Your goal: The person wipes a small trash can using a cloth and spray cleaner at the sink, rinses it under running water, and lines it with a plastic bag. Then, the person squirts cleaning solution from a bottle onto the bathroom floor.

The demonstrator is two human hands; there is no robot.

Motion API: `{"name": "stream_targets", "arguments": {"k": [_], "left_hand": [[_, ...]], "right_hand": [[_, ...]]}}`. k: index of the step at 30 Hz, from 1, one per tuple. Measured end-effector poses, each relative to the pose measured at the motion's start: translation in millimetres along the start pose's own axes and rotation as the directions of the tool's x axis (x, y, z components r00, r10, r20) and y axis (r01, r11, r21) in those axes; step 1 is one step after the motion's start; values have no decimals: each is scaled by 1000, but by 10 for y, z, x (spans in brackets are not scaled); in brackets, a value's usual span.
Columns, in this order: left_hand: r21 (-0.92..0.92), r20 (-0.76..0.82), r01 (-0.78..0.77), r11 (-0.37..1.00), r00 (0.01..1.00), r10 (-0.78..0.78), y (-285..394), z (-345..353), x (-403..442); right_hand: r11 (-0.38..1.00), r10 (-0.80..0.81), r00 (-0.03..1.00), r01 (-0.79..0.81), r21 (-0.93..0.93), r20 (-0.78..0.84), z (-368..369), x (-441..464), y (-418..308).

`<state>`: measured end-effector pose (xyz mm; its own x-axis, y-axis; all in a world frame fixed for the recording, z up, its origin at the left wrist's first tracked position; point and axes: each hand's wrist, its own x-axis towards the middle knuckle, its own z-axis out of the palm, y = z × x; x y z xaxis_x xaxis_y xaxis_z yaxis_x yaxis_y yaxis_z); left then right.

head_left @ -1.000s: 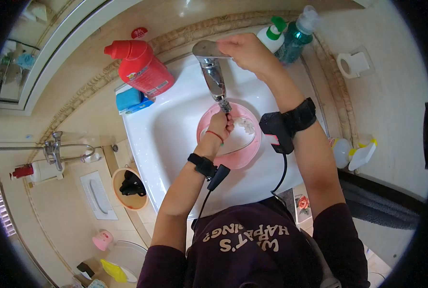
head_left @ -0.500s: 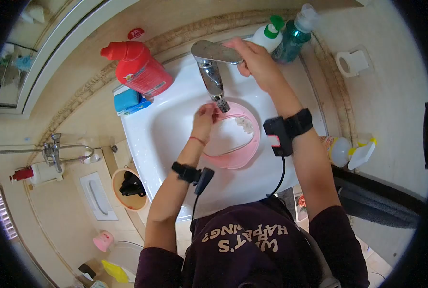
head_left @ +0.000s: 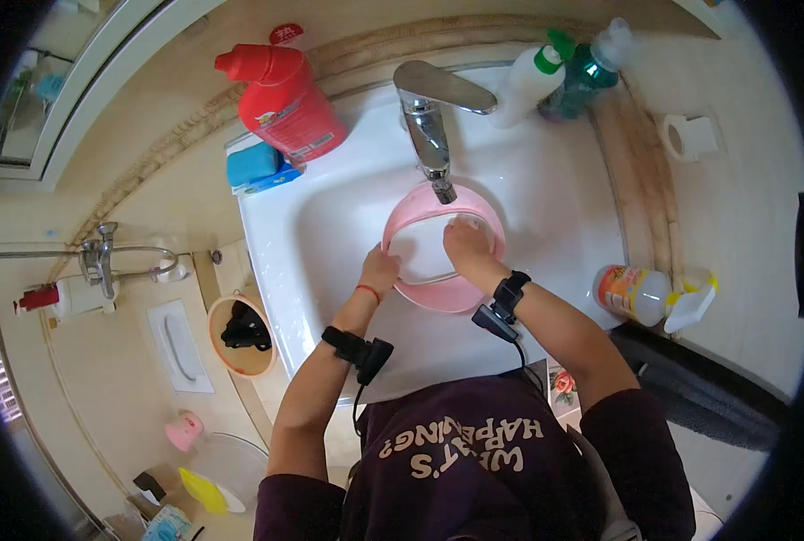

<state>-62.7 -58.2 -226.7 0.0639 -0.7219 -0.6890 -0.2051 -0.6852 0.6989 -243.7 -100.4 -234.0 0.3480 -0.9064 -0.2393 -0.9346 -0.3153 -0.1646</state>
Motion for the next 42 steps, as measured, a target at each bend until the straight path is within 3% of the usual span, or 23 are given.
{"name": "stream_targets", "arguments": {"k": [1,4,6,8,10,11,13,14,17,19,20,22,27,28,30,32,34,35,36,38,39,40,42], "left_hand": [[116,-67,-115,987,990,123,-9,0,17],[115,-108,-63,991,991,76,-20,-18,-35],[42,-142,-64,997,987,69,167,-18,-208],[-28,-171,-77,997,983,71,382,25,-290],[73,-193,-77,994,977,90,486,91,-268],[76,-194,-72,994,977,86,479,125,-227],[204,-254,-116,972,953,167,452,179,-141],[208,-252,-116,971,953,168,427,182,-121],[219,-269,-204,954,927,260,397,182,-116],[264,-299,-210,941,910,287,362,186,-103],[265,-298,-212,941,910,289,345,181,-100],[258,-315,-189,947,911,267,310,171,-103],[256,-276,-174,951,930,244,291,176,-64],[261,-274,-138,956,938,210,312,174,-58],[259,-258,-151,954,941,220,321,170,-77],[258,-242,-162,952,944,226,289,171,-76],[253,-206,-174,952,951,229,209,183,-31],[253,-206,-174,952,951,229,196,189,-41],[275,-204,-161,948,954,221,240,194,-95],[298,-199,-153,942,955,218,260,244,-131],[342,-212,-153,927,949,235,252,289,-146],[385,-226,-155,910,940,256,276,311,-146],[385,-231,-162,909,936,265,324,309,-174]], "right_hand": [[1000,-6,1000,6,-1,-1,-93,0,-33],[991,-134,985,131,-39,-105,-332,-81,-66],[967,-66,973,8,-253,-222,-409,-113,7],[972,4,989,-38,-231,-148,-353,-51,103],[999,-7,1000,7,39,-7,-351,39,151],[999,-7,1000,7,43,-4,-322,91,120],[936,162,986,-166,309,38,-287,204,-27],[935,164,986,-168,313,38,-271,210,-103],[845,32,999,-30,533,5,-352,126,-281],[770,-305,952,252,586,-10,-385,79,-299],[771,-304,953,253,585,-12,-374,44,-228],[911,-359,930,329,250,84,-410,-59,14],[994,-14,943,-24,110,332,-559,13,3],[994,-15,945,-23,111,326,-444,0,-34],[863,-249,965,181,472,85,-269,-22,-152],[812,-247,944,79,579,219,-354,51,-247],[730,45,989,63,680,-140,-466,132,-332],[764,243,963,-264,588,117,-612,217,-344],[764,243,963,-264,588,116,-603,293,-317],[568,433,902,-269,778,-4,-454,414,-264],[626,489,871,-313,714,-47,-209,462,-302],[627,490,870,-311,714,-51,-237,447,-344],[671,124,980,34,740,-157,-279,359,-425]]}}
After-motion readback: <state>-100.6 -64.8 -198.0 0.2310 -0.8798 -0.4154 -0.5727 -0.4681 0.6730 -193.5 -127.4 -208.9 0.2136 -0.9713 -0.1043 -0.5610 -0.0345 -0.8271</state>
